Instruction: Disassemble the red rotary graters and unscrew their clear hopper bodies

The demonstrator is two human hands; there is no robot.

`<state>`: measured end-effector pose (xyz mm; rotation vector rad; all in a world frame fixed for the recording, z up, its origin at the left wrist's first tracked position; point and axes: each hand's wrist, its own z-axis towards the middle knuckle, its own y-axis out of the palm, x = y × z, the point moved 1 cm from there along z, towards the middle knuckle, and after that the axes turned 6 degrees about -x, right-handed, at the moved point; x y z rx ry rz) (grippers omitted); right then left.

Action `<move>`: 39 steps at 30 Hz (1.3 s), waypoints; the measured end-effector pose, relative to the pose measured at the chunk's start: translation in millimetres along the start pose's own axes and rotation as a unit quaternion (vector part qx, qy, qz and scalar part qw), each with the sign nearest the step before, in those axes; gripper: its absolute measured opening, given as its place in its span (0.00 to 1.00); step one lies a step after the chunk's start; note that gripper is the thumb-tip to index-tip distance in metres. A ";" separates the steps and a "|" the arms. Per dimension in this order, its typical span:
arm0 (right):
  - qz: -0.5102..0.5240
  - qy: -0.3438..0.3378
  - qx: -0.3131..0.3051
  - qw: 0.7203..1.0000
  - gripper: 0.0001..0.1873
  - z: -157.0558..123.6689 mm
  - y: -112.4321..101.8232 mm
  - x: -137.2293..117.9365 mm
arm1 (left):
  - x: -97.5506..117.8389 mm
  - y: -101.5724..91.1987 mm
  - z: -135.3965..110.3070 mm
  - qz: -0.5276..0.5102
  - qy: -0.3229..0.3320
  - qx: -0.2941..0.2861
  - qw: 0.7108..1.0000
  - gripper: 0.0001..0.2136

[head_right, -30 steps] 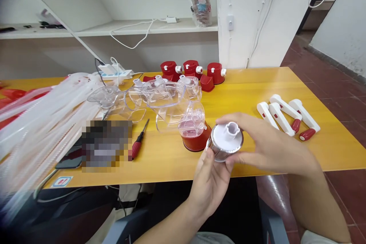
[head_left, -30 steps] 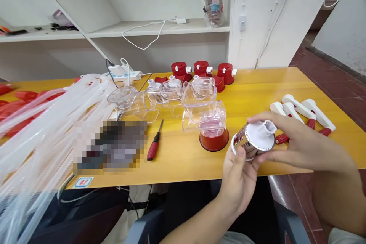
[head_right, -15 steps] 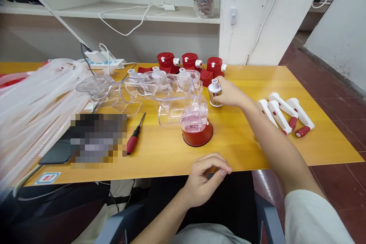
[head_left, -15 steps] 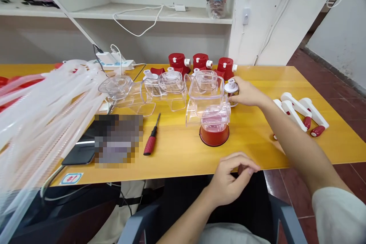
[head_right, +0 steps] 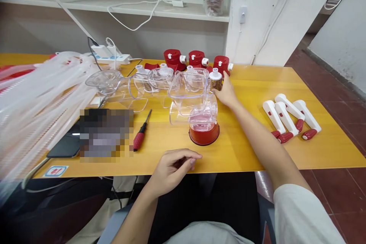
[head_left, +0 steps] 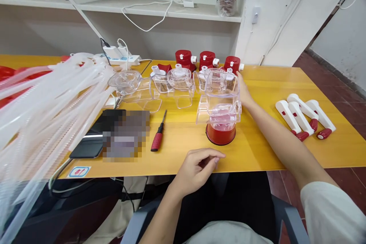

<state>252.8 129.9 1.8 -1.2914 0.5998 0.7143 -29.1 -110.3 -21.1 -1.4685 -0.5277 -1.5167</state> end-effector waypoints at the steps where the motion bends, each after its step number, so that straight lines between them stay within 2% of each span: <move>1: 0.009 0.004 0.002 1.000 0.36 -3.7 0.5 4.7 | -0.7 0.2 -0.5 0.002 -0.006 -0.006 1.000 0.13; 6: 0.067 0.041 0.010 0.997 0.34 -32.6 2.3 29.3 | -2.7 -2.7 2.0 -0.079 -0.031 0.000 0.996 0.13; 8: 0.086 0.050 0.015 0.995 0.33 -45.7 4.8 36.9 | -4.3 -8.3 7.1 -0.143 -0.051 0.044 0.987 0.15; 11: 0.109 0.054 0.020 0.992 0.32 -61.1 10.1 42.8 | -7.5 -21.8 18.8 -0.232 -0.092 0.147 0.957 0.14; 13: 0.123 0.054 0.022 0.991 0.32 -67.1 13.6 42.7 | -9.2 -32.5 27.6 -0.224 -0.116 0.179 0.951 0.11; 15: 0.135 0.053 0.027 0.989 0.33 -70.4 16.7 40.3 | -9.3 -42.5 35.4 -0.165 -0.114 0.178 0.963 0.09; 17: 0.146 0.053 0.039 0.987 0.32 -71.9 18.8 36.9 | -7.1 -48.8 42.1 -0.110 -0.095 0.146 0.979 0.10; 20: 0.166 0.051 0.066 0.983 0.31 -72.4 19.3 32.9 | -0.6 -45.7 51.9 -0.058 -0.082 0.035 0.994 0.30; 23: 0.193 0.036 0.095 0.976 0.29 -71.6 15.9 30.0 | 3.2 -29.2 65.1 -0.046 -0.082 -0.045 0.995 0.44; 24: 0.203 0.025 0.102 0.973 0.28 -71.5 14.0 28.6 | 2.6 -22.9 70.6 -0.049 -0.079 -0.043 0.995 0.46; 27: 0.241 -0.021 0.106 0.965 0.26 -73.7 6.5 21.3 | -3.7 -11.1 89.7 -0.010 -0.072 0.026 0.997 0.51; 29: 0.269 -0.061 0.095 0.957 0.26 -78.7 1.1 13.0 | -9.4 -11.2 104.4 0.011 -0.065 0.019 0.998 0.52; 32: 0.303 -0.122 0.058 0.943 0.35 -90.0 -6.4 -2.4 | -18.7 -19.6 126.7 -0.057 -0.042 -0.072 0.995 0.49; 35: 0.324 -0.162 0.015 0.932 0.47 -98.2 -14.5 -13.8 | -29.7 -26.0 143.1 -0.129 0.000 -0.146 0.981 0.52; 37: 0.335 -0.178 -0.003 0.925 0.54 -99.0 -21.5 -16.5 | -35.2 -23.7 148.3 -0.137 0.017 -0.180 0.974 0.51; 39: 0.342 -0.193 -0.008 0.920 0.58 -97.4 -29.9 -16.6 | -35.6 -16.3 149.3 -0.130 0.024 -0.177 0.975 0.53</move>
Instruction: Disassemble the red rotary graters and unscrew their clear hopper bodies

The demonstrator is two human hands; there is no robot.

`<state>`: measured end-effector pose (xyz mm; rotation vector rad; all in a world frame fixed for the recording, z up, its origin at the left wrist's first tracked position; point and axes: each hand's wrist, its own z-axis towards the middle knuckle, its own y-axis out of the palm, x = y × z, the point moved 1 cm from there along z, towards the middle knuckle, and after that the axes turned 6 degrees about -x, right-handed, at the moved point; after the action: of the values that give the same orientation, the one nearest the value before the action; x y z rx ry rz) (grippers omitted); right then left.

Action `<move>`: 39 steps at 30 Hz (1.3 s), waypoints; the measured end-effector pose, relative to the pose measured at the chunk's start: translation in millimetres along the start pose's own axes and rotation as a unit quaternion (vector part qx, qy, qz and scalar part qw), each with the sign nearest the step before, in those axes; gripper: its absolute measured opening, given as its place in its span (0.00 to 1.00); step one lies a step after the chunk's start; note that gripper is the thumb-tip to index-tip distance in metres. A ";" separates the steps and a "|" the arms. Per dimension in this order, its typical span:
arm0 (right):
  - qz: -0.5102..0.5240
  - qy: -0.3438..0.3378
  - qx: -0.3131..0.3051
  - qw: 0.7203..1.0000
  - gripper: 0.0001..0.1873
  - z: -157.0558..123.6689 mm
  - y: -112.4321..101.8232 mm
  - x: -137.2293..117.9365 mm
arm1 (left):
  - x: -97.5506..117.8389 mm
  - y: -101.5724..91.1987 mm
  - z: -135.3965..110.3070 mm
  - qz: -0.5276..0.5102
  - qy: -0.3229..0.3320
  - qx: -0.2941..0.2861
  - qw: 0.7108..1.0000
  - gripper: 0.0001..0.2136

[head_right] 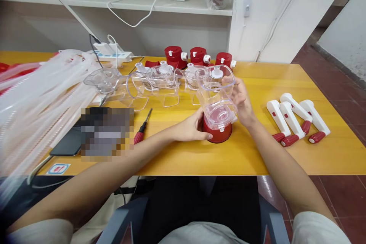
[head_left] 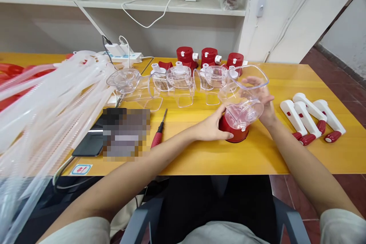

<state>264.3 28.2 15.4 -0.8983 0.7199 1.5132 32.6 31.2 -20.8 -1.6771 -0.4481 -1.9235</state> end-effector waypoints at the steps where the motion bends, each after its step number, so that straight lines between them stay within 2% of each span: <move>1: 0.001 -0.008 -0.003 1.000 0.60 1.3 -3.4 -2.4 | 0.6 5.3 1.4 0.010 -0.001 0.017 1.000 0.54; 4: 0.002 -0.030 -0.022 0.999 0.65 3.2 -8.8 -10.5 | 6.9 25.6 4.9 0.048 -0.012 0.115 0.992 0.57; 7: 0.007 -0.037 -0.081 0.996 0.72 1.9 -4.3 -17.8 | 12.0 45.0 7.5 0.055 -0.010 0.194 0.979 0.48; 10: 0.001 -0.020 -0.142 0.990 0.70 -0.1 1.0 -20.6 | 11.4 56.2 8.2 0.040 -0.003 0.220 0.975 0.40; 13: -0.011 0.002 -0.169 0.986 0.72 -0.4 -2.2 -21.0 | 8.1 59.0 7.2 0.043 0.011 0.227 0.973 0.37; 17: -0.025 0.049 -0.222 0.973 0.75 -0.4 -14.3 -26.1 | 4.3 57.4 5.9 0.066 0.015 0.224 0.972 0.39; 21: -0.029 0.108 -0.257 0.960 0.71 -2.5 -19.1 -35.8 | 2.5 56.0 5.6 0.064 0.013 0.222 0.973 0.40; 25: -0.034 0.097 -0.225 0.969 0.69 -2.9 -12.5 -39.1 | 2.0 54.5 5.0 0.062 0.010 0.220 0.974 0.40; 28: -0.037 0.079 -0.189 0.978 0.72 -3.0 -5.1 -34.7 | 3.3 52.0 3.6 0.056 0.012 0.210 0.976 0.40; 32: -0.041 0.059 -0.161 0.984 0.69 -5.6 1.1 -27.0 | 8.6 47.5 1.2 0.026 0.026 0.192 0.981 0.39; 35: -0.044 0.059 -0.167 0.983 0.68 -6.8 0.8 -24.2 | 11.8 42.9 0.4 -0.024 0.026 0.153 0.988 0.42; 39: -0.027 0.059 -0.187 0.980 0.77 -2.0 -7.4 -29.8 | 8.8 33.6 -0.2 -0.072 0.001 0.065 0.995 0.44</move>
<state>272.7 12.2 40.3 -1.2884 0.4966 1.5841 51.8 2.8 -15.6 -1.5978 -0.6946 -1.9525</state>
